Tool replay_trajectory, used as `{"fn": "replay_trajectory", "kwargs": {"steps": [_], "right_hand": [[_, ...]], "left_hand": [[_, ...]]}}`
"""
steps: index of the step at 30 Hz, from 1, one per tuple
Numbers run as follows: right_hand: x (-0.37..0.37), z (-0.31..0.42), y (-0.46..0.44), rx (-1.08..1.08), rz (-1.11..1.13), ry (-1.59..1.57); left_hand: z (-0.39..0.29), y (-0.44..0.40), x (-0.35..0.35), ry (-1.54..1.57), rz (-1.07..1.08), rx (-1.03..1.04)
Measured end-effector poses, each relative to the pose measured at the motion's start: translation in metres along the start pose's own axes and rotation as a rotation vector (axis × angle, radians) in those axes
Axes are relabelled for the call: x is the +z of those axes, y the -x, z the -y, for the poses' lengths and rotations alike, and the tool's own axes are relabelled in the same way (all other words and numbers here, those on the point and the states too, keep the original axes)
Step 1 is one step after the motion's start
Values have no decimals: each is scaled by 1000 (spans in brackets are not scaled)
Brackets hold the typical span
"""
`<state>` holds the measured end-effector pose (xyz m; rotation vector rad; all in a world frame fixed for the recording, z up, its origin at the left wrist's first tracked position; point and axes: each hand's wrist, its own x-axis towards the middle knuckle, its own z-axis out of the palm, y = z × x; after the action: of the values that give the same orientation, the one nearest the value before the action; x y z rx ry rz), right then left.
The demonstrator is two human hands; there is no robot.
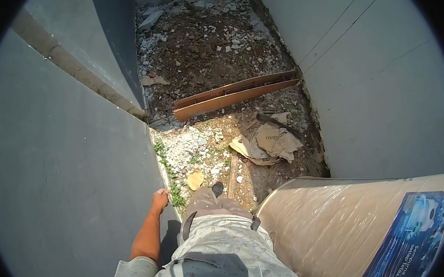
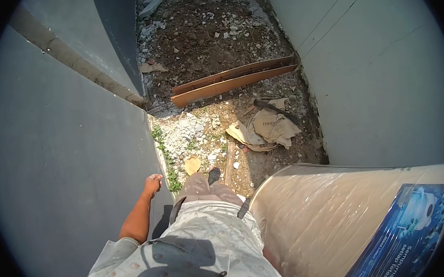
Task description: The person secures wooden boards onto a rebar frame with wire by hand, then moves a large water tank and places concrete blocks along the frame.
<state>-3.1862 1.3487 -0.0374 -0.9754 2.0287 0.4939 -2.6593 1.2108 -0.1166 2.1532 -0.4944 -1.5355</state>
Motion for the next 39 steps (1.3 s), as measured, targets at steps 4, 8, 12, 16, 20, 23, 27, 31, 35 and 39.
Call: {"fn": "replay_trajectory", "kwargs": {"steps": [4, 8, 12, 16, 20, 23, 27, 31, 35, 39], "right_hand": [[-32, 43, -20, -11, 8, 55], [-65, 84, -52, -20, 23, 131], [-105, 140, -97, -43, 25, 241], [-170, 210, -142, -104, 14, 434], [-250, 294, -172, -290, -31, 749], [-304, 379, -177, -466, -71, 955], [-359, 469, -209, -621, -102, 1064], [-394, 536, -259, -779, -135, 1148], [-417, 598, -293, -928, -121, 1246], [-432, 649, -289, -1055, -82, 1300]], "left_hand": [[-55, -41, 11, -148, -120, 93], [-102, -85, 21, -148, -92, 12], [-149, -132, 39, -85, 1, -21], [-202, -176, 59, -58, 70, -108], [-263, -196, 69, -118, 52, -154], [-247, -237, 103, -127, 26, -108], [-314, -245, 118, -87, 131, -282], [-337, -278, 158, 168, 184, -367], [-354, -325, 213, 503, 87, -443], [-398, -361, 219, 706, 161, -671]]}}
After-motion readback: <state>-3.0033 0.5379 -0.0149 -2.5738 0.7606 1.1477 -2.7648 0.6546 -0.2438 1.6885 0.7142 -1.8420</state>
